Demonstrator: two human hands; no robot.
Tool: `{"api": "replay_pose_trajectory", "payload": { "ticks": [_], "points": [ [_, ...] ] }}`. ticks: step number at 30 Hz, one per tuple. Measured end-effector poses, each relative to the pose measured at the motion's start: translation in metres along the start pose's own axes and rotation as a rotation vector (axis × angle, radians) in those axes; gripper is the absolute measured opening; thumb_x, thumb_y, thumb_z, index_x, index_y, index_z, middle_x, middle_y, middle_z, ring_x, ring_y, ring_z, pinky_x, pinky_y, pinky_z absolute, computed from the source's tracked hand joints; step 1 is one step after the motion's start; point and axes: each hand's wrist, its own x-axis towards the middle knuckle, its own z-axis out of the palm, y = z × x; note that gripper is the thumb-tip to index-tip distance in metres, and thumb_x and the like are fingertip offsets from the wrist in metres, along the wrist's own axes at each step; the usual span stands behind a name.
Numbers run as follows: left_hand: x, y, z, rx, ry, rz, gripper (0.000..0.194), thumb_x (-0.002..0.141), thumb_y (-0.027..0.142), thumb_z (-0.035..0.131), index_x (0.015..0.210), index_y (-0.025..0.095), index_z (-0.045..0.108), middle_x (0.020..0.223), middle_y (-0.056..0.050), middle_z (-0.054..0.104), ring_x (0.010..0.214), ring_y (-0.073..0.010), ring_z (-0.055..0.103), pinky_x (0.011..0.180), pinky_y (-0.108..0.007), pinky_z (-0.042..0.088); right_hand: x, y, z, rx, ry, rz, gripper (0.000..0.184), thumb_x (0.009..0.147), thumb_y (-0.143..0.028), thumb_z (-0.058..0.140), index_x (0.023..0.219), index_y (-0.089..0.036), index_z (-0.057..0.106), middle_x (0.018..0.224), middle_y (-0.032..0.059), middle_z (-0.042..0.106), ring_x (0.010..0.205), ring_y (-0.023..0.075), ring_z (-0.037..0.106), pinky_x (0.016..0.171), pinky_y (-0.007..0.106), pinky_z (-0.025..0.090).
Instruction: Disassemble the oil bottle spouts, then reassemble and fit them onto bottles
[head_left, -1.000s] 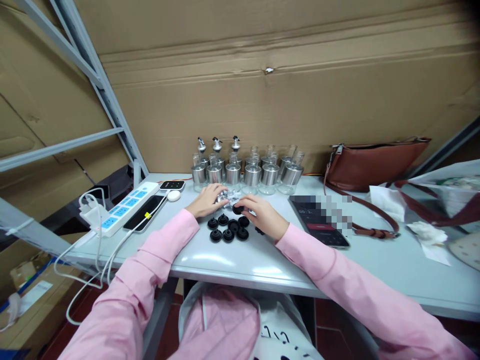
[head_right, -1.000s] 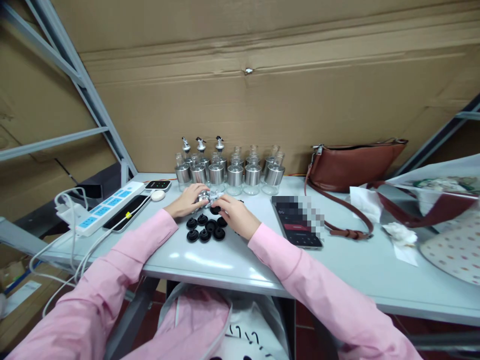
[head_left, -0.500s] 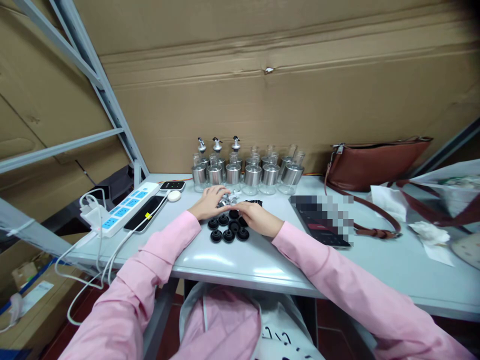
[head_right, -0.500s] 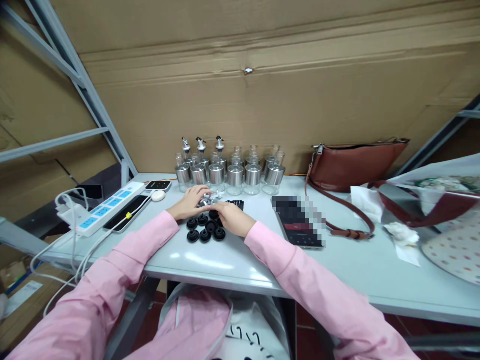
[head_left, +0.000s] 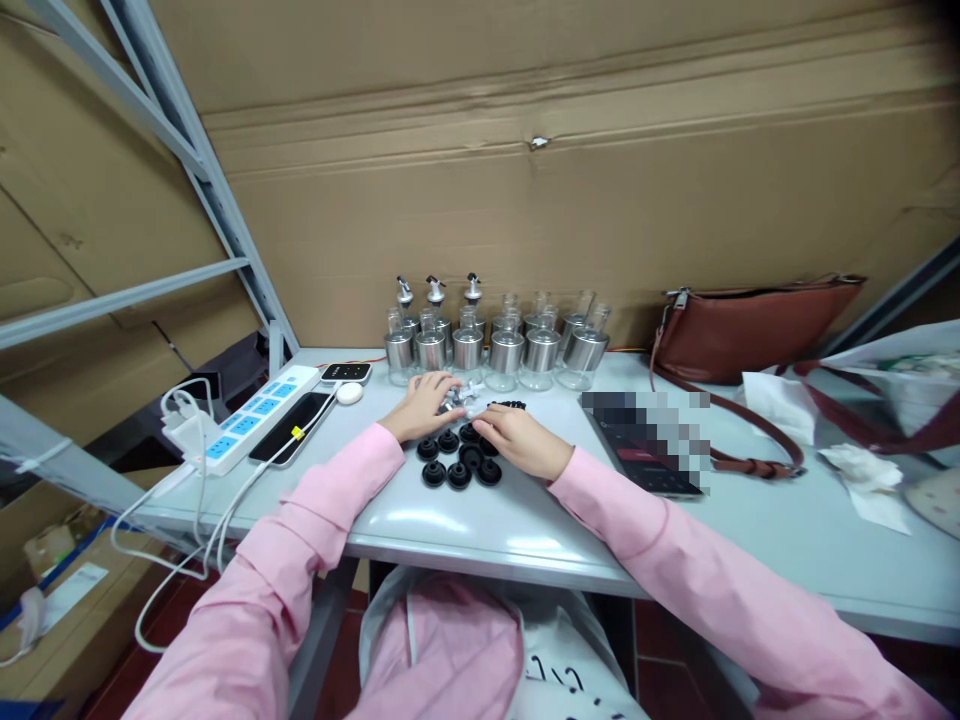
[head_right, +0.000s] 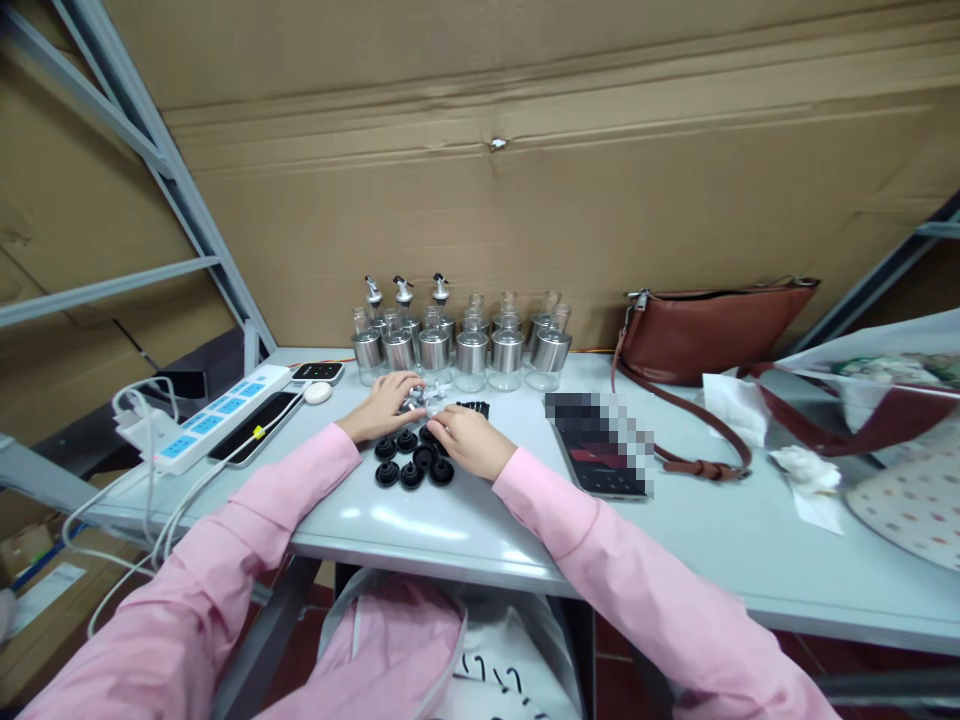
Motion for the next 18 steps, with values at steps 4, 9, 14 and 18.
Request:
{"api": "replay_pose_trajectory", "payload": {
  "ticks": [4, 9, 14, 18],
  "points": [
    [0.001, 0.007, -0.004, 0.015, 0.077, 0.024, 0.041, 0.085, 0.045, 0.046, 0.119, 0.022, 0.042, 0.126, -0.009, 0.047, 0.121, -0.0243, 0.038, 0.101, -0.046, 0.022, 0.0, -0.002, -0.003, 0.026, -0.017, 0.013, 0.028, 0.091, -0.024, 0.04, 0.084, -0.015, 0.065, 0.078, 0.0067, 0.062, 0.072, 0.0159, 0.058, 0.072, 0.03, 0.045],
    [0.016, -0.006, -0.032, -0.15, 0.585, -0.113, 0.033, 0.084, 0.038, 0.049, 0.111, 0.02, 0.044, 0.114, -0.008, 0.051, 0.109, -0.0208, 0.045, 0.095, -0.036, 0.031, 0.0, -0.006, -0.012, 0.073, 0.114, 0.077, 0.022, 0.088, -0.027, 0.045, 0.091, -0.016, 0.064, 0.086, 0.0058, 0.063, 0.067, 0.0135, 0.056, 0.07, 0.029, 0.045],
    [0.053, -0.059, -0.069, -0.639, 0.936, -0.492, 0.03, 0.081, 0.045, 0.049, 0.095, 0.018, 0.048, 0.103, -0.006, 0.053, 0.097, -0.0166, 0.051, 0.083, -0.028, 0.04, -0.001, -0.007, -0.021, 0.079, 0.209, 0.099, 0.02, 0.087, -0.027, 0.047, 0.087, -0.017, 0.064, 0.082, 0.0046, 0.063, 0.07, 0.015, 0.057, 0.069, 0.029, 0.045],
    [0.075, -0.088, -0.075, -0.88, 0.572, -0.502, 0.058, 0.079, 0.068, 0.033, 0.073, 0.016, 0.059, 0.074, -0.007, 0.061, 0.077, -0.0186, 0.057, 0.069, -0.03, 0.044, -0.001, -0.003, -0.024, 0.072, 0.24, 0.084, 0.022, 0.088, -0.029, 0.046, 0.083, -0.017, 0.064, 0.077, 0.0041, 0.064, 0.071, 0.0154, 0.058, 0.067, 0.028, 0.045]
  ]
}}
